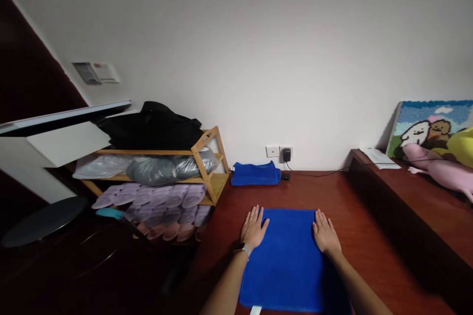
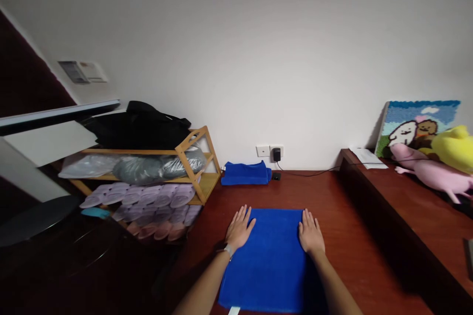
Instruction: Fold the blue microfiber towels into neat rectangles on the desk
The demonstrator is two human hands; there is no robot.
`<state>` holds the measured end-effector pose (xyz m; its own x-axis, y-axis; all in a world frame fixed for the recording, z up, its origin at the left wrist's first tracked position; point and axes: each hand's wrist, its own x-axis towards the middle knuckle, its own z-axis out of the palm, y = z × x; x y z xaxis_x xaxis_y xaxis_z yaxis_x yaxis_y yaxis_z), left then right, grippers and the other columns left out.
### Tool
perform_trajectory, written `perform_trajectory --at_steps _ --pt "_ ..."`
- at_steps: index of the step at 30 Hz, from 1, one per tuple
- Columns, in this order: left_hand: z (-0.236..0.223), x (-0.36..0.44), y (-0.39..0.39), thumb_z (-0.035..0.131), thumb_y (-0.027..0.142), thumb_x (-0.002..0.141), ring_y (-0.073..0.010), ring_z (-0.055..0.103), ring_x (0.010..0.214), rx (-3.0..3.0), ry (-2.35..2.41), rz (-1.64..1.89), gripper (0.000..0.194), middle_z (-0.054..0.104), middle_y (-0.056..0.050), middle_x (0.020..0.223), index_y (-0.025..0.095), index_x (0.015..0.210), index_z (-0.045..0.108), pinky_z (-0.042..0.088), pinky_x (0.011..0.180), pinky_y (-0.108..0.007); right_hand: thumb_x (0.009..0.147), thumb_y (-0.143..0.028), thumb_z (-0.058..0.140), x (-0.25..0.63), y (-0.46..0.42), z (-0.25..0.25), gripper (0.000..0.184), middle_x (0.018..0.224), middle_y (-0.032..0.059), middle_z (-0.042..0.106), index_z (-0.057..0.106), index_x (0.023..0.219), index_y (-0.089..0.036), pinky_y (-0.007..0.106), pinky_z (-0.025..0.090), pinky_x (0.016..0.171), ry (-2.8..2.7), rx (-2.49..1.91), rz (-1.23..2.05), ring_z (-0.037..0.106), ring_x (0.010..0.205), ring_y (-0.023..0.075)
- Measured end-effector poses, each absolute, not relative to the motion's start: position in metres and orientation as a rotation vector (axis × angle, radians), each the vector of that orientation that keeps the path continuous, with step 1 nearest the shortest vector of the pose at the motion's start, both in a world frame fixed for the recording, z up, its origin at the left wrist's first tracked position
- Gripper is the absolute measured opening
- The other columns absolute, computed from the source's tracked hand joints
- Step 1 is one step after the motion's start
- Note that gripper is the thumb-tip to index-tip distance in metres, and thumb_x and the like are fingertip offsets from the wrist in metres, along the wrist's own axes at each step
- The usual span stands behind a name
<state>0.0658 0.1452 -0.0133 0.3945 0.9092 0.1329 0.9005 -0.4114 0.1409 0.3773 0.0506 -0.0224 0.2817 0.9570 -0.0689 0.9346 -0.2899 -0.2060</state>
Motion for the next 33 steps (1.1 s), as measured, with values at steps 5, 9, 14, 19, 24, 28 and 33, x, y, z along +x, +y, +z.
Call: perform_trajectory --at_steps 5,9,14,19,24,28,33 --pt "-0.014 0.068 0.144 0.016 0.063 0.104 -0.0245 0.020 0.157 2.567 1.674 0.298 0.075 0.026 -0.011 0.170 0.017 0.161 0.030 0.022 0.127 -0.045 0.102 -0.040 0.009 0.376 0.051 -0.022 0.069 0.171 0.0058 0.016 0.017 0.163 -0.008 0.037 0.008 0.128 -1.806 -2.446 0.235 0.013 0.158 0.0182" --pt "-0.007 0.066 0.148 0.017 0.064 0.103 -0.0263 0.018 0.158 2.547 1.679 0.233 0.076 0.025 -0.011 0.170 0.018 0.162 0.029 0.018 0.128 -0.049 0.102 -0.040 0.009 0.376 0.051 -0.021 0.069 0.171 0.0056 0.017 0.017 0.162 -0.008 0.037 0.008 0.128 -1.799 -2.441 0.220 0.014 0.158 0.0181" --pt "0.011 0.098 0.156 0.014 0.061 0.103 -0.0312 0.024 0.156 2.547 1.672 0.179 0.076 0.033 -0.014 0.166 0.014 0.161 0.031 0.020 0.126 -0.054 0.102 -0.040 0.011 0.377 0.051 -0.019 0.069 0.171 0.0058 0.018 0.018 0.162 -0.008 0.039 0.007 0.128 -1.785 -2.410 0.244 0.014 0.158 0.0191" --pt "-0.001 0.201 0.119 0.010 0.050 0.106 -0.0233 0.022 0.157 2.731 1.276 0.372 0.067 0.033 -0.007 0.168 0.019 0.161 0.032 0.019 0.128 -0.046 0.101 -0.040 0.012 0.378 0.052 -0.020 0.069 0.171 0.0050 0.017 0.018 0.163 -0.009 0.038 0.008 0.128 -1.789 -2.394 0.275 0.014 0.158 0.0183" --pt "-0.022 0.238 0.093 0.011 0.049 0.106 -0.0237 0.026 0.156 2.692 1.166 0.366 0.065 0.033 -0.007 0.168 0.023 0.163 0.024 0.024 0.127 -0.049 0.100 -0.036 0.016 0.380 0.051 -0.026 0.069 0.170 0.0069 0.017 0.020 0.162 -0.008 0.040 0.008 0.128 -1.824 -2.372 0.243 0.014 0.158 0.0197" --pt "-0.017 0.178 0.112 0.015 0.054 0.106 -0.0230 0.021 0.157 2.674 1.329 0.323 0.066 0.027 -0.007 0.170 0.023 0.163 0.025 0.020 0.128 -0.048 0.101 -0.039 0.011 0.379 0.052 -0.026 0.070 0.171 0.0071 0.018 0.018 0.162 -0.007 0.040 0.009 0.128 -1.800 -2.385 0.244 0.015 0.158 0.0199" --pt "-0.006 0.087 0.141 0.018 0.060 0.104 -0.0251 0.022 0.157 2.566 1.658 0.203 0.071 0.028 -0.010 0.169 0.020 0.162 0.029 0.021 0.128 -0.048 0.101 -0.040 0.011 0.379 0.052 -0.026 0.070 0.171 0.0068 0.019 0.019 0.162 -0.008 0.040 0.008 0.128 -1.777 -2.373 0.263 0.015 0.158 0.0191"
